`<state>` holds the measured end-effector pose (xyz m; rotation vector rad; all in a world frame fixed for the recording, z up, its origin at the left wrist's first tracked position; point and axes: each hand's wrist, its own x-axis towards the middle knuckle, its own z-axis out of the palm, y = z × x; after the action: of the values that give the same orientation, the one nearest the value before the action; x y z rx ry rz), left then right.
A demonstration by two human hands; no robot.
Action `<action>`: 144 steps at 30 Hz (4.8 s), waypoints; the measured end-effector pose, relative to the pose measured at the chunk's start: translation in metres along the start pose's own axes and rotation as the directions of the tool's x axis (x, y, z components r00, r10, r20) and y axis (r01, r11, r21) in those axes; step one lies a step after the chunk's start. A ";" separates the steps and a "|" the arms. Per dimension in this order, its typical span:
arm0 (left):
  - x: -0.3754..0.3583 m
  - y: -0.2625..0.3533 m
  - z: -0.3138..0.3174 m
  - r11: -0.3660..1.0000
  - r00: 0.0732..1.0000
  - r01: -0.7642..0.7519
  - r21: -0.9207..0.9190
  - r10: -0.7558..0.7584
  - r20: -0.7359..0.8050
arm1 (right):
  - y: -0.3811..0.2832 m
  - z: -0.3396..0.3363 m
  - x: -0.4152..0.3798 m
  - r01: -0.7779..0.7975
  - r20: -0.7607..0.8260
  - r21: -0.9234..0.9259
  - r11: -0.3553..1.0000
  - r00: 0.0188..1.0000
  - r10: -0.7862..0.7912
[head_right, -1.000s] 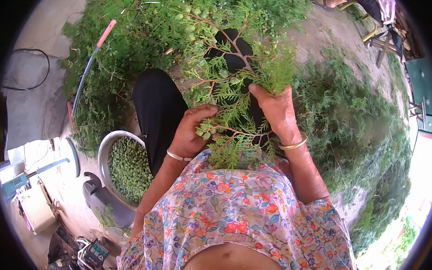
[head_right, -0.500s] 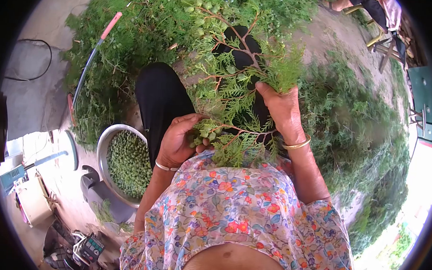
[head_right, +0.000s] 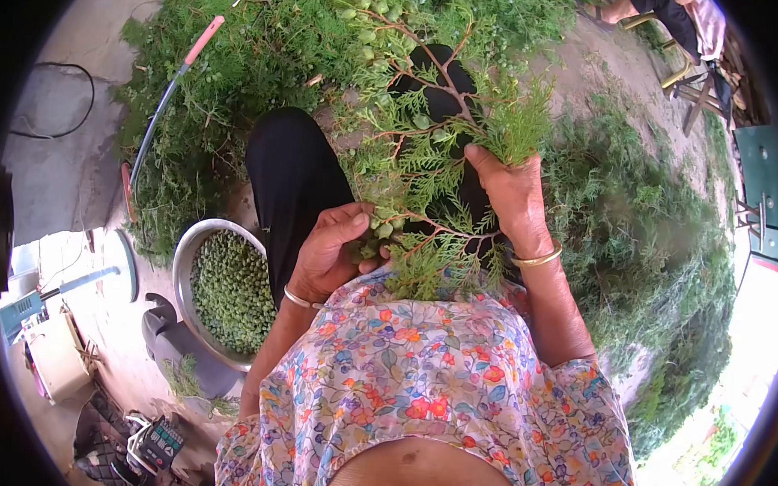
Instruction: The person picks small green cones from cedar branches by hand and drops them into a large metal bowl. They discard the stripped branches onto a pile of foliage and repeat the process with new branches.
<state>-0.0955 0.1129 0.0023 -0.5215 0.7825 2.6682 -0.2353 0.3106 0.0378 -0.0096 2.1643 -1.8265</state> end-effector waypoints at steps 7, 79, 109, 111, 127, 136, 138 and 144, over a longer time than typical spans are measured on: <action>0.012 0.006 0.014 0.989 0.985 -0.067 -0.135 0.087 0.148 | -0.002 0.001 -0.001 -0.007 -0.001 0.005 1.000 1.000 0.007; -0.002 0.025 0.036 0.854 0.950 -0.300 0.425 0.306 0.056 | 0.009 0.006 0.002 0.140 -0.046 -0.060 0.988 0.989 -0.143; -0.051 0.050 0.030 0.615 0.985 -0.145 0.775 0.016 0.172 | 0.017 0.015 0.000 0.147 -0.156 -0.003 0.989 0.977 -0.146; -0.050 0.051 0.029 0.605 0.969 -0.229 0.763 0.071 0.235 | 0.022 0.016 0.001 0.186 -0.165 -0.010 0.982 0.969 -0.185; -0.027 0.035 0.013 0.921 0.969 -0.223 0.319 0.244 -0.026 | 0.011 0.011 0.000 0.327 -0.145 -0.165 0.930 0.925 -0.351; 0.017 0.025 0.049 0.516 0.937 -0.348 0.782 0.225 0.269 | 0.010 0.009 0.000 0.260 -0.088 -0.228 0.938 0.954 -0.286; 0.012 0.014 0.045 0.480 0.948 -0.311 0.821 0.224 0.228 | 0.012 0.010 0.001 0.348 -0.134 -0.242 0.906 0.913 -0.386; -0.013 0.044 0.040 0.762 0.987 -0.081 0.643 0.149 -0.052 | 0.010 0.007 -0.001 0.258 -0.103 -0.299 0.919 0.948 -0.300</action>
<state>-0.1113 0.0982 0.0592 -0.4271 1.7122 2.2598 -0.2311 0.3058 0.0272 -0.2696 2.6305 -1.6833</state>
